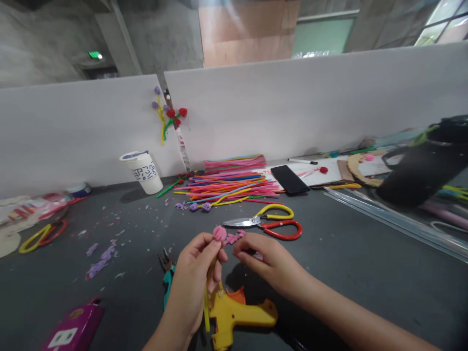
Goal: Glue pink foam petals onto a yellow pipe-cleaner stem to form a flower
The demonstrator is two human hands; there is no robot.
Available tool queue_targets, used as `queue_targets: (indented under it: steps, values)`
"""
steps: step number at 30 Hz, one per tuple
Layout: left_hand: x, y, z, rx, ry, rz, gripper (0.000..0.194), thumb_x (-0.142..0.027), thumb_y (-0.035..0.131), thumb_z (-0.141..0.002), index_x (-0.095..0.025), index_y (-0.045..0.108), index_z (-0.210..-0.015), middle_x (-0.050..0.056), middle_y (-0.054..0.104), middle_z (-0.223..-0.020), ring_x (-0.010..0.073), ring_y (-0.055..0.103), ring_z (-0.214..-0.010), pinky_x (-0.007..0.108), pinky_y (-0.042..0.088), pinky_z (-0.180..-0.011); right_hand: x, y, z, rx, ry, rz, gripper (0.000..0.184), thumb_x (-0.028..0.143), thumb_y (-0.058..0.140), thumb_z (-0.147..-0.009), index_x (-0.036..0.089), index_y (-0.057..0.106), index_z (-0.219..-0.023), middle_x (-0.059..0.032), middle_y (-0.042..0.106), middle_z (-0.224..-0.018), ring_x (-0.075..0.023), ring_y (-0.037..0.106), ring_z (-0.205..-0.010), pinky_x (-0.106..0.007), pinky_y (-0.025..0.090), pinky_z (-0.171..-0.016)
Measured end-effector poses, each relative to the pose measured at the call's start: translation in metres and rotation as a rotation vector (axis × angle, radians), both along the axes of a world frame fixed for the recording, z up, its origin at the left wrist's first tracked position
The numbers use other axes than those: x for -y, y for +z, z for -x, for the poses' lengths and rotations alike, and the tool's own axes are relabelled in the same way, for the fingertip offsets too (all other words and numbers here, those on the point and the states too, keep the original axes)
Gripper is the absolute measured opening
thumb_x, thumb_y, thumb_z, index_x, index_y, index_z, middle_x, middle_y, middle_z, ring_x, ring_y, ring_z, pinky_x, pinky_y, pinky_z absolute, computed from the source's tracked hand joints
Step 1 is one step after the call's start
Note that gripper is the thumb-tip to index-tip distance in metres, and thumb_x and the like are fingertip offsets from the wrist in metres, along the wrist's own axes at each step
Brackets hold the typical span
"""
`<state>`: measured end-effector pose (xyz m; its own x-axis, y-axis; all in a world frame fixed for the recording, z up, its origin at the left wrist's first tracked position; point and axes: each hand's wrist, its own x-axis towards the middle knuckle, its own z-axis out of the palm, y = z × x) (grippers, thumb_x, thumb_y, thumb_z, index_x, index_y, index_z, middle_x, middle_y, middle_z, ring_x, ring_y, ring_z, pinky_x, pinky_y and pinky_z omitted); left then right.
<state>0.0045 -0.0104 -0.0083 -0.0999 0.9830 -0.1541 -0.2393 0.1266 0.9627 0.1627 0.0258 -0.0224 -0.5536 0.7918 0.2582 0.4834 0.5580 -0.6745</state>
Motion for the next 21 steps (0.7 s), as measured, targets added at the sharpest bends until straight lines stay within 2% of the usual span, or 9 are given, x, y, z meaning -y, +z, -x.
queue_targets:
  steps: [3, 7, 9, 13, 15, 16, 19, 21]
  values:
    - [0.001, -0.002, -0.003, -0.013, -0.028, 0.04, 0.019, -0.03, 0.063, -0.08, -0.015, 0.059, -0.069, -0.003, 0.057, -0.055, 0.0003, 0.03, -0.034, 0.012, 0.017, -0.032, 0.006, 0.01, -0.006, -0.111, 0.006, 0.109, 0.012, 0.01, 0.044, -0.089, 0.018, 0.054, -0.088, -0.0002, 0.063, -0.08, -0.0126, 0.06, -0.074, -0.022, 0.049, -0.066]
    - [0.001, -0.003, -0.008, -0.02, -0.069, 0.075, 0.02, -0.03, 0.067, -0.076, -0.013, 0.06, -0.067, -0.003, 0.059, -0.054, -0.0016, 0.029, -0.035, 0.011, 0.019, -0.036, 0.011, 0.01, -0.009, -0.335, 0.039, 0.256, 0.008, 0.015, 0.052, -0.086, 0.02, 0.051, -0.092, 0.0001, 0.064, -0.083, -0.0126, 0.061, -0.076, -0.023, 0.049, -0.068]
    - [0.001, -0.004, -0.011, 0.007, -0.104, 0.108, 0.022, -0.03, 0.069, -0.074, -0.012, 0.06, -0.067, -0.002, 0.06, -0.054, -0.0021, 0.028, -0.035, 0.012, 0.019, -0.037, 0.011, 0.006, -0.01, -0.366, 0.014, 0.235, 0.011, 0.012, 0.054, -0.083, 0.02, 0.052, -0.09, 0.0001, 0.063, -0.082, -0.0131, 0.06, -0.075, -0.024, 0.047, -0.069]
    - [0.003, -0.006, -0.013, 0.128, -0.152, 0.216, 0.022, -0.028, 0.074, -0.069, -0.012, 0.06, -0.065, -0.003, 0.058, -0.054, -0.0021, 0.025, -0.035, 0.013, 0.016, -0.036, 0.012, 0.002, -0.012, -0.287, -0.024, 0.035, 0.013, 0.009, 0.052, -0.08, 0.021, 0.053, -0.086, -0.0017, 0.062, -0.083, -0.0152, 0.058, -0.077, -0.027, 0.044, -0.071]
    - [0.004, -0.007, -0.013, 0.168, -0.155, 0.25, 0.022, -0.027, 0.077, -0.066, -0.012, 0.06, -0.064, -0.004, 0.055, -0.052, -0.0018, 0.024, -0.036, 0.013, 0.014, -0.036, 0.012, 0.002, -0.012, -0.309, -0.025, 0.04, 0.011, 0.01, 0.053, -0.079, 0.02, 0.053, -0.083, -0.0013, 0.061, -0.081, -0.0153, 0.056, -0.075, -0.028, 0.043, -0.071]
    - [0.004, -0.007, -0.014, 0.175, -0.15, 0.253, 0.023, -0.027, 0.077, -0.065, -0.013, 0.06, -0.064, -0.005, 0.054, -0.051, -0.0016, 0.024, -0.036, 0.013, 0.015, -0.036, 0.012, 0.003, -0.011, -0.356, -0.039, 0.114, 0.01, 0.011, 0.054, -0.078, 0.02, 0.053, -0.082, -0.0006, 0.06, -0.08, -0.015, 0.056, -0.075, -0.027, 0.042, -0.07]
    - [0.004, -0.006, -0.014, 0.142, -0.106, 0.223, 0.023, -0.028, 0.077, -0.065, -0.013, 0.06, -0.068, -0.005, 0.055, -0.052, -0.0016, 0.024, -0.037, 0.013, 0.016, -0.038, 0.011, 0.005, -0.009, -0.535, -0.096, 0.488, 0.008, 0.016, 0.061, -0.074, 0.02, 0.056, -0.079, 0.0017, 0.058, -0.076, -0.0135, 0.053, -0.071, -0.026, 0.04, -0.068]
    - [0.004, -0.007, -0.015, 0.104, -0.09, 0.188, 0.024, -0.03, 0.076, -0.067, -0.014, 0.059, -0.069, -0.006, 0.055, -0.052, -0.0012, 0.025, -0.037, 0.014, 0.018, -0.039, 0.01, 0.005, -0.007, -0.592, -0.091, 0.68, 0.007, 0.023, 0.064, -0.074, 0.018, 0.059, -0.075, 0.0015, 0.058, -0.071, -0.0128, 0.052, -0.067, -0.026, 0.04, -0.066]
